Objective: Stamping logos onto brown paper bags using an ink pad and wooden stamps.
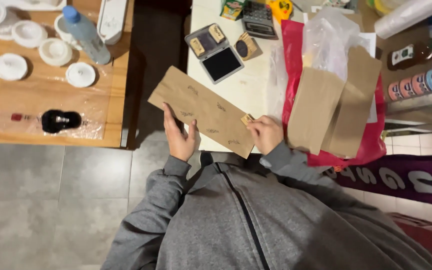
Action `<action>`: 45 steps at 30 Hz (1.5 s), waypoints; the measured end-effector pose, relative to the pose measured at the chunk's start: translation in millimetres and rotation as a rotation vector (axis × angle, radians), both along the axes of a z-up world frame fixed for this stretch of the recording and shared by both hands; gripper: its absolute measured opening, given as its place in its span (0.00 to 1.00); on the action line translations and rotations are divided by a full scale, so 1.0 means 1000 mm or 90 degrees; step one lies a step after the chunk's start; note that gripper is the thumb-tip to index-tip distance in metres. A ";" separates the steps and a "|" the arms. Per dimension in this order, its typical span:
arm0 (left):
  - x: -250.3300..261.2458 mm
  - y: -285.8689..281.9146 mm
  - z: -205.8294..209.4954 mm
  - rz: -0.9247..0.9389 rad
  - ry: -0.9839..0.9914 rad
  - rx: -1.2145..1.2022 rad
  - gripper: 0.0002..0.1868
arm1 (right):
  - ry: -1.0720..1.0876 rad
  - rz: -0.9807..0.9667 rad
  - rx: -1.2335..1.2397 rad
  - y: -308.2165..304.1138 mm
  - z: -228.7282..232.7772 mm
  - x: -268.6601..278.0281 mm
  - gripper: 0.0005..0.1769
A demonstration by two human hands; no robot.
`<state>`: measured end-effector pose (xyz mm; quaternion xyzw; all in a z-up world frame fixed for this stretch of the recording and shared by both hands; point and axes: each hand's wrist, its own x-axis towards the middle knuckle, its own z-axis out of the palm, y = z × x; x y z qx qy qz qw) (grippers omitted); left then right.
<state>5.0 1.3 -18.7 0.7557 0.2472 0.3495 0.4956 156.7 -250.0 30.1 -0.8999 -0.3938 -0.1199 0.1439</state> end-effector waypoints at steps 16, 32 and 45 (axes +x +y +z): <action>0.001 0.001 0.007 0.013 -0.002 0.004 0.56 | -0.019 0.027 0.025 0.237 -0.031 0.176 0.07; 0.000 0.002 0.004 -0.014 0.008 -0.020 0.55 | 0.142 -0.167 0.155 0.127 -0.041 0.225 0.17; -0.002 0.002 0.015 -0.022 0.011 -0.047 0.55 | 0.031 -0.059 0.048 0.182 0.000 0.130 0.22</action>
